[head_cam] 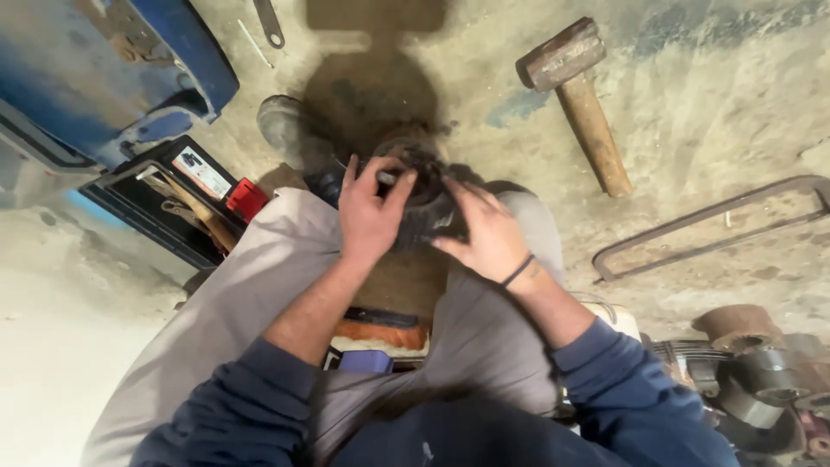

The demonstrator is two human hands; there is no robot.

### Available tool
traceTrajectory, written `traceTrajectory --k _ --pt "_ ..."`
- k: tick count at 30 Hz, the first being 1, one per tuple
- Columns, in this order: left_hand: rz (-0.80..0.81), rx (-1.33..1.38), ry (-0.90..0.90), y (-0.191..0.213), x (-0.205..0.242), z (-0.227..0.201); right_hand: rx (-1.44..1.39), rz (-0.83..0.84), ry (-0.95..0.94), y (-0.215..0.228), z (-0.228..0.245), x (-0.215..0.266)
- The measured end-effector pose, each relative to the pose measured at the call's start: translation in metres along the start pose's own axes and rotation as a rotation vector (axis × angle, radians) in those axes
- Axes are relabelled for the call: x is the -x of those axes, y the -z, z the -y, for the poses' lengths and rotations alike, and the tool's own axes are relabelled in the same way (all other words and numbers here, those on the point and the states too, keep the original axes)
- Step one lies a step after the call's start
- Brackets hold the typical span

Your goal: The person sits on the workshop floor working on a wheel hub. They hammer the old bearing race out of the hub, brush the hub clean with a wire brush, briefly use an angle grinder, then seat a new bearing into the hub by tapping it with a hammer and pressing it in by hand.

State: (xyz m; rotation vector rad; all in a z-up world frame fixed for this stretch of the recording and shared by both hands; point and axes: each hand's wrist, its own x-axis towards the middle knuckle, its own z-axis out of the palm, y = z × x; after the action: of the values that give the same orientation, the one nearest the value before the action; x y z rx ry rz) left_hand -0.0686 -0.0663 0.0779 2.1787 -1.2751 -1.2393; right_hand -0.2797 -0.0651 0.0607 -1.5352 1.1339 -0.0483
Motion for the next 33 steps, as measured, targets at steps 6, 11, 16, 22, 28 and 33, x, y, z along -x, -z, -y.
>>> traceTrajectory --k 6,11,16,22,28,33 --pt "0.032 0.071 0.071 0.003 -0.002 0.002 0.050 -0.116 -0.167 0.026 -0.068 0.017" --pt "0.070 0.020 0.029 0.005 0.000 -0.002 0.092 -0.334 -0.223 0.065 -0.098 0.019" --pt "0.072 -0.010 -0.038 0.001 0.001 0.001 0.035 -0.445 -0.168 0.071 -0.108 0.020" --pt "0.060 -0.026 -0.049 0.001 0.006 0.002 0.078 -0.465 -0.170 0.068 -0.110 0.016" --pt "0.044 -0.025 -0.062 -0.001 0.006 0.001 0.203 -0.491 -0.131 0.066 -0.120 0.007" --pt "0.022 -0.005 -0.056 -0.003 0.008 0.005 0.252 -0.516 -0.153 0.065 -0.124 0.000"
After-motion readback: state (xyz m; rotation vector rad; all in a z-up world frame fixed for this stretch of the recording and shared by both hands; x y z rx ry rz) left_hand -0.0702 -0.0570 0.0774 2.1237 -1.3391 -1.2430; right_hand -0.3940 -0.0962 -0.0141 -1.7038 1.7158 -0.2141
